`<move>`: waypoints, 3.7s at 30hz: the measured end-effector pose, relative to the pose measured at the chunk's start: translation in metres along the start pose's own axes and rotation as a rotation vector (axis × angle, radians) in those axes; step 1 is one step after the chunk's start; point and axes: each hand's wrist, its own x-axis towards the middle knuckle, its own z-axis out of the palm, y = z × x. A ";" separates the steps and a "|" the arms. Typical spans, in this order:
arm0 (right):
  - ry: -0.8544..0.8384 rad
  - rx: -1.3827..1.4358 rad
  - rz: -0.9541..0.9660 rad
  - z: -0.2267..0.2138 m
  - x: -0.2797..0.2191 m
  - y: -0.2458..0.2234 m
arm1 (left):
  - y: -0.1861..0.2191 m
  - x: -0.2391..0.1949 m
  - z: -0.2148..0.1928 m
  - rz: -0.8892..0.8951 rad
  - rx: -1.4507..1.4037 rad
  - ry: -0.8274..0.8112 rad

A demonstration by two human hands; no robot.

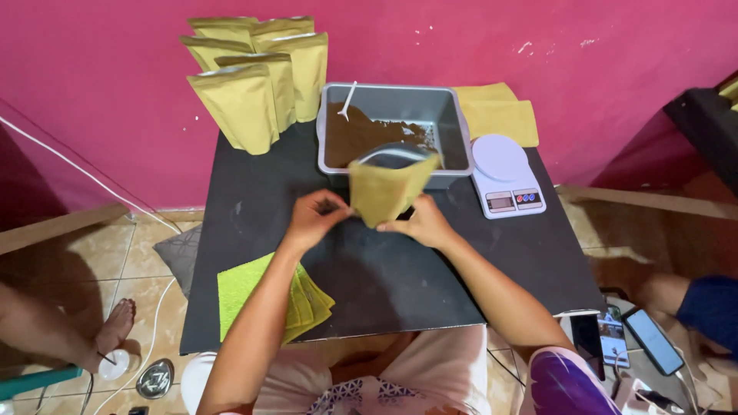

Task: The person scoops coffee grounds from a tray into a stand-up pouch using a spoon, weighs the pouch on a digital scale, and wipes the table surface with a green cloth.

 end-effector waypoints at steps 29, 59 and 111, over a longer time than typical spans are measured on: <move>0.036 -0.079 -0.182 0.000 -0.008 0.001 | 0.009 0.012 -0.020 -0.066 -0.230 -0.104; 0.902 -0.036 0.212 -0.249 -0.068 0.097 | -0.002 0.012 -0.012 -0.076 -0.039 -0.043; 0.158 -0.879 0.115 -0.240 0.015 -0.050 | -0.006 0.016 -0.014 -0.095 0.039 -0.052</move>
